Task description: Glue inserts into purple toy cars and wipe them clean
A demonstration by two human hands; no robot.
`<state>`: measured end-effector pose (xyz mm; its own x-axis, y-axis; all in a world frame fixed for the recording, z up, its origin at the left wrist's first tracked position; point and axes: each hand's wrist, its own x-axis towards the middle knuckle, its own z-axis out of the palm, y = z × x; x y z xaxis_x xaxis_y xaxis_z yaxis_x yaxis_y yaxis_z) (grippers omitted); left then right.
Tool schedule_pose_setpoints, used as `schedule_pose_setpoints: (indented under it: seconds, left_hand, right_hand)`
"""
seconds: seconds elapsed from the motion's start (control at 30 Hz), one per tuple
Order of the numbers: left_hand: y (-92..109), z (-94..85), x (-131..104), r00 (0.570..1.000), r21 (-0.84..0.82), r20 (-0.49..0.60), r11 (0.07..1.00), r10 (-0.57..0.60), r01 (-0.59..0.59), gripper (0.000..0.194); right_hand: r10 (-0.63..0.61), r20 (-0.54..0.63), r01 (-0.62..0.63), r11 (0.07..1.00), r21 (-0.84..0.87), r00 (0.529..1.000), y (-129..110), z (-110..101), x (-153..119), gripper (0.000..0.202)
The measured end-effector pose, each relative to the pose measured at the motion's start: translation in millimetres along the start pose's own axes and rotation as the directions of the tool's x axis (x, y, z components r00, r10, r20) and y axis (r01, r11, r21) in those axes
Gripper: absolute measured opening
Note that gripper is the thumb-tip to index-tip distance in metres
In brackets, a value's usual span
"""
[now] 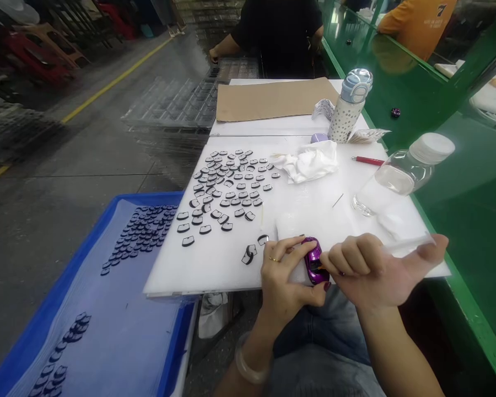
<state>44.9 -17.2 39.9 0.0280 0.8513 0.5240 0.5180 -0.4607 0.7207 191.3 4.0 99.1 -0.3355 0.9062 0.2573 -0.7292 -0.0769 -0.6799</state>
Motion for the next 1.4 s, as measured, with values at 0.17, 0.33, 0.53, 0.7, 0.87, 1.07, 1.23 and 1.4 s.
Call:
schedule_pose_setpoints:
  seconds: [0.17,0.33,0.53,0.7,0.87,1.07,1.23,1.4]
  left_hand:
    - [-1,1.5,-1,1.0,-0.011,-0.018,1.0,-0.006,0.006,0.049]
    - [-1,3.1,-1,1.0,-0.02,-0.029,1.0,0.001,-0.002,0.049]
    - [-1,3.1,-1,0.999,-0.027,-0.034,1.0,0.004,-0.005,0.048]
    - [-3,3.3,-2,1.0,-0.005,-0.03,1.0,0.009,-0.01,0.049]
    - [-2,3.0,-2,0.999,-0.001,-0.031,1.0,0.011,-0.011,0.049]
    - [-1,2.0,-1,0.999,0.007,-0.029,1.0,0.017,-0.016,0.048]
    - [-1,2.5,-1,0.999,-0.016,-0.043,1.0,0.026,-0.026,0.047]
    - [-1,2.8,-1,0.998,-0.009,-0.051,1.0,0.026,-0.026,0.046]
  right_hand:
    - [0.013,0.025,-0.014,1.0,0.022,1.0,0,-1,-1,0.071]
    - [0.005,0.02,-0.005,1.0,-0.01,1.0,2,-1,-1,0.071]
    - [-0.032,-0.001,0.031,0.996,-0.087,0.999,2,4,-2,0.072]
    - [-0.046,-0.028,0.042,0.988,-0.149,0.999,3,6,-4,0.071]
    - [-0.068,-0.007,0.067,0.987,-0.147,0.998,3,6,-4,0.07]
    - [-0.081,-0.008,0.079,0.988,-0.133,0.997,4,7,-5,0.07]
    - [-0.146,-0.017,0.143,0.982,-0.123,0.989,8,7,-4,0.07]
    - [-0.212,-0.05,0.197,0.957,-0.213,0.976,12,10,-6,0.066]
